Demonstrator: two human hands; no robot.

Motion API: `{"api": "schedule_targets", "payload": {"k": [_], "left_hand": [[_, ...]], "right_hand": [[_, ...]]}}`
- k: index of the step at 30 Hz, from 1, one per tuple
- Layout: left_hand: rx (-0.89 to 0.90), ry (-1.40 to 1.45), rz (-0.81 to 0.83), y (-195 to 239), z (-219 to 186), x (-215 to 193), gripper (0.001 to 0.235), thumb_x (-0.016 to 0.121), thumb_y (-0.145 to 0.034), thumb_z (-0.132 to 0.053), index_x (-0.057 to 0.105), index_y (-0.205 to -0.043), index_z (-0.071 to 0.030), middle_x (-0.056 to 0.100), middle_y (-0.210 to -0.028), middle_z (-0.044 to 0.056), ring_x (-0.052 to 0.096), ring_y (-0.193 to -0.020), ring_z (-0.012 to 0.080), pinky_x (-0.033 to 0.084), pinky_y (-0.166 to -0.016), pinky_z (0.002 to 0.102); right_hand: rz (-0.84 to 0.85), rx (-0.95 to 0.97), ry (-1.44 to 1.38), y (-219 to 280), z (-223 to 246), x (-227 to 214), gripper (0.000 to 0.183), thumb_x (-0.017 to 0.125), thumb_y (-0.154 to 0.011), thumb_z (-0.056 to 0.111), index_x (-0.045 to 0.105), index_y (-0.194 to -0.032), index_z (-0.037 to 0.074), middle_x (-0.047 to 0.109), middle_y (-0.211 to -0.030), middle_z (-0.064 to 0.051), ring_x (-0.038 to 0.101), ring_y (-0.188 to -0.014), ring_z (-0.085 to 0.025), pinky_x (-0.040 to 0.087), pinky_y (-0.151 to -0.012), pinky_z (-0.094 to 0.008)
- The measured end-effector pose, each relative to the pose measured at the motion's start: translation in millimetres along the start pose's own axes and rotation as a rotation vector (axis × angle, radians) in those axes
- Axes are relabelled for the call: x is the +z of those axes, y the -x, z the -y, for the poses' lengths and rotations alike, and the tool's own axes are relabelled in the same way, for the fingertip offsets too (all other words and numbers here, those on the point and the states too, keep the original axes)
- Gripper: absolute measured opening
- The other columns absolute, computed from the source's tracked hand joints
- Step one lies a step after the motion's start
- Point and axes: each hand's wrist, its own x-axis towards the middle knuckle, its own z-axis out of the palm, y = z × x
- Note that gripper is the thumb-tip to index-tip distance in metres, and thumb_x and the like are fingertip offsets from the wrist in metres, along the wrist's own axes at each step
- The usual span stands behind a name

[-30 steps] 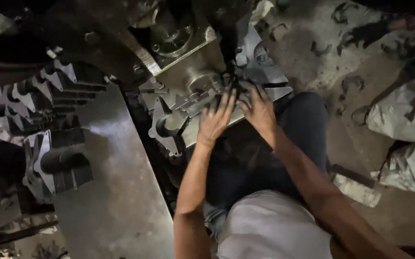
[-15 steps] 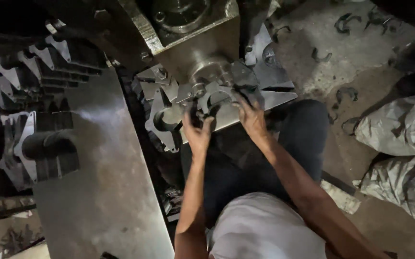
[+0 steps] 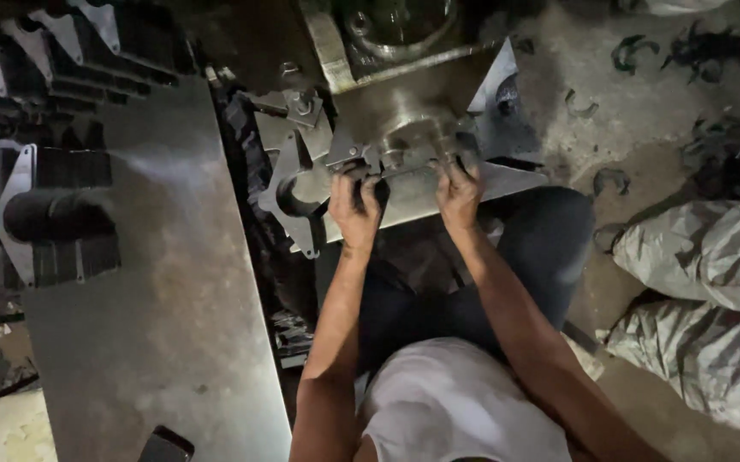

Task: Manually positioning metal workpieces into a press machine and operating it repeatedly.

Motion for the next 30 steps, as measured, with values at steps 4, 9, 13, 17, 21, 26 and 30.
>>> {"api": "schedule_targets", "payload": {"k": [4, 9, 13, 17, 21, 26, 30], "left_hand": [[-0.039, 0.000, 0.025, 4.1, 6.4, -1.0, 0.016, 0.070, -0.091, 0.001, 0.065, -0.105, -0.002, 0.065, -0.103, 0.018, 0.065, -0.097, 0.0404, 0.053, -0.086, 0.043], [0.085, -0.280, 0.059, -29.1, -30.7, -61.4, 0.039, 0.074, -0.089, -0.001, 0.059, -0.125, 0.002, 0.060, -0.119, 0.026, 0.058, -0.109, 0.0485, 0.049, -0.093, 0.050], [-0.033, -0.987, 0.034, 12.2, 131.0, -112.1, 0.038, 0.060, -0.092, -0.010, 0.057, -0.127, 0.004, 0.060, -0.122, 0.031, 0.061, -0.108, 0.0469, 0.050, -0.096, 0.049], [-0.350, -0.991, 0.105, 9.8, 197.0, -111.9, 0.015, 0.054, -0.108, -0.016, 0.066, -0.107, -0.007, 0.069, -0.103, 0.019, 0.067, -0.101, 0.0412, 0.051, -0.091, 0.051], [-0.184, -1.046, -0.024, -32.2, 75.7, -109.9, 0.021, 0.057, -0.098, -0.011, 0.066, -0.113, 0.002, 0.069, -0.098, 0.024, 0.068, -0.089, 0.0416, 0.054, -0.079, 0.048], [-0.260, -0.352, 0.116, -35.6, -23.3, -107.6, 0.034, 0.079, -0.084, -0.012, 0.067, -0.110, 0.007, 0.071, -0.084, 0.023, 0.071, -0.077, 0.0381, 0.055, -0.065, 0.044], [-0.782, 0.263, 0.244, 1.2, -20.5, -57.6, 0.029, 0.079, -0.092, -0.023, 0.066, -0.089, 0.002, 0.065, -0.070, 0.005, 0.061, -0.060, 0.0160, 0.051, -0.056, 0.035]], "right_hand": [[0.024, -0.067, -0.027, -7.3, 21.8, -9.4, 0.019, 0.066, -0.103, 0.017, 0.076, -0.114, 0.005, 0.065, -0.123, -0.023, 0.065, -0.107, -0.042, 0.055, -0.092, -0.049], [-0.039, -0.256, 0.037, -24.8, 61.9, -32.7, 0.049, 0.074, -0.101, 0.029, 0.058, -0.134, -0.004, 0.062, -0.127, -0.029, 0.063, -0.113, -0.047, 0.054, -0.092, -0.050], [0.244, 0.002, 0.141, -30.0, 57.5, -41.3, 0.036, 0.074, -0.100, 0.024, 0.067, -0.127, 0.000, 0.071, -0.094, -0.027, 0.068, -0.084, -0.045, 0.054, -0.069, -0.051], [0.518, -0.086, 0.343, -24.9, -25.0, -31.8, 0.023, 0.059, -0.111, 0.020, 0.068, -0.112, -0.002, 0.068, -0.075, -0.023, 0.068, -0.064, -0.036, 0.052, -0.058, -0.048], [0.318, 0.090, 0.406, -50.7, -99.4, -74.1, 0.029, 0.063, -0.110, 0.020, 0.065, -0.091, -0.002, 0.065, -0.073, -0.022, 0.063, -0.063, -0.036, 0.051, -0.064, -0.047], [-0.003, 0.431, 0.416, -95.3, 4.8, -140.7, 0.057, 0.069, -0.099, 0.023, 0.045, -0.140, -0.009, 0.071, -0.092, -0.020, 0.065, -0.082, -0.036, 0.050, -0.074, -0.049], [0.531, 0.313, 0.032, 12.7, -5.9, -88.5, 0.047, 0.054, -0.108, 0.027, 0.054, -0.148, 0.004, 0.070, -0.123, -0.013, 0.068, -0.104, -0.023, 0.055, -0.089, -0.042]]}}
